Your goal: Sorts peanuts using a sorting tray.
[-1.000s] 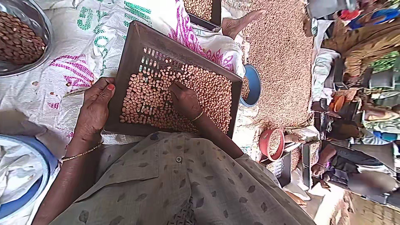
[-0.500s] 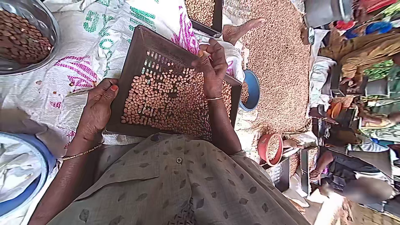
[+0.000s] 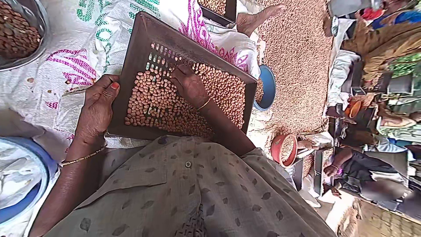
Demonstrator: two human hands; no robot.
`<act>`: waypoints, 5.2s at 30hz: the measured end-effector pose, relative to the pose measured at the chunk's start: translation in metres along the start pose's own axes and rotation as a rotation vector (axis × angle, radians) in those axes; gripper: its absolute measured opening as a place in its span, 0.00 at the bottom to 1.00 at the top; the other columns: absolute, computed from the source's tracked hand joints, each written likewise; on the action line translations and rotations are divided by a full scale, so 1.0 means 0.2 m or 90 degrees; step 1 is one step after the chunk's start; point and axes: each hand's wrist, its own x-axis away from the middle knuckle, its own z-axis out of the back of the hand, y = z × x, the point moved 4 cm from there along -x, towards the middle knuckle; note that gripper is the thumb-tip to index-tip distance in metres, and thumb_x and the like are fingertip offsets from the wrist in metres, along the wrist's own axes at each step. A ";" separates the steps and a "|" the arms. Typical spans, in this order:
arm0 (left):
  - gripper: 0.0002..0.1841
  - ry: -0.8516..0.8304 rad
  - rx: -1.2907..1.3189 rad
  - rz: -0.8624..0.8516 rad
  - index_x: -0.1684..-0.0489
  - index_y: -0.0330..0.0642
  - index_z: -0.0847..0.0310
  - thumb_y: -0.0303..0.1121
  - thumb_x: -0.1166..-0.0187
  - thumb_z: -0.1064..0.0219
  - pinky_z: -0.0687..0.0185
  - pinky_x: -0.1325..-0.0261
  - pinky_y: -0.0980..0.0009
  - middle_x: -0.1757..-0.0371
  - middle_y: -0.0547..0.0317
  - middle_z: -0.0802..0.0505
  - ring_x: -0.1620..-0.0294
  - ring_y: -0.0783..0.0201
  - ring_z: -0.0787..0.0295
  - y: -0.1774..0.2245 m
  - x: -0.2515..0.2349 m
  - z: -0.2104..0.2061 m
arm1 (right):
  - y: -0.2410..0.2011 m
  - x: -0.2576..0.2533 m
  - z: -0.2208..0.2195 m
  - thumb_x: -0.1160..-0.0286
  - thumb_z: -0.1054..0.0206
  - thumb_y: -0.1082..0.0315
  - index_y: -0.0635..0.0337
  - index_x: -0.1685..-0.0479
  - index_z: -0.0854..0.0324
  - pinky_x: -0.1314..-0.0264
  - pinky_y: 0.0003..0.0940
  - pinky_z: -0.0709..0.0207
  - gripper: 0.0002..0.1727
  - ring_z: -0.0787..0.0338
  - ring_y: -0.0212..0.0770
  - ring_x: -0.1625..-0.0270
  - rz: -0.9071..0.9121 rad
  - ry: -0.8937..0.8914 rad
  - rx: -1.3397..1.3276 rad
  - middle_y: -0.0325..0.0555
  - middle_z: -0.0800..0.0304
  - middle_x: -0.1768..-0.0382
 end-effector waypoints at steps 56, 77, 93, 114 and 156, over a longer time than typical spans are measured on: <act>0.16 -0.052 -0.037 0.003 0.33 0.48 0.23 0.42 0.07 0.52 0.19 0.49 0.84 0.53 0.73 0.13 0.56 0.89 0.17 -0.02 -0.04 0.01 | 0.43 0.82 0.67 0.18 0.36 0.68 0.72 0.36 0.17 0.33 0.43 0.16 0.18 0.09 0.50 0.38 -0.468 0.355 -0.025 0.63 0.11 0.39; 0.14 -0.133 -0.312 -0.175 0.34 0.54 0.19 0.44 0.10 0.41 0.11 0.54 0.68 0.51 0.69 0.07 0.55 0.76 0.09 -0.76 -0.28 0.44 | 0.49 1.28 0.43 0.07 0.49 0.60 0.65 0.57 0.15 0.60 0.34 0.23 0.21 0.18 0.32 0.69 -0.663 0.308 -0.334 0.43 0.17 0.73; 0.21 -0.045 -0.235 0.099 0.32 0.32 0.22 0.40 0.12 0.41 0.24 0.36 0.79 0.42 0.54 0.12 0.46 0.81 0.18 -0.02 -0.06 0.05 | 0.51 1.31 0.39 0.06 0.52 0.61 0.67 0.51 0.16 0.54 0.34 0.21 0.21 0.15 0.33 0.65 -0.589 0.317 -0.383 0.47 0.14 0.68; 0.22 -0.039 -0.246 0.111 0.29 0.25 0.29 0.35 0.11 0.43 0.26 0.37 0.86 0.39 0.51 0.15 0.45 0.86 0.20 0.07 -0.04 0.00 | 0.19 1.49 0.40 0.33 0.30 0.77 0.68 0.52 0.09 0.29 0.47 0.17 0.12 0.19 0.61 0.22 -0.381 0.189 -0.177 0.71 0.44 0.11; 0.11 -0.049 -0.122 0.094 0.40 0.36 0.20 0.29 0.12 0.44 0.16 0.55 0.67 0.61 0.56 0.11 0.65 0.72 0.15 0.04 0.00 -0.01 | 0.44 1.28 0.43 0.09 0.44 0.63 0.68 0.54 0.14 0.58 0.25 0.18 0.17 0.14 0.23 0.68 -0.688 0.251 -0.429 0.39 0.12 0.70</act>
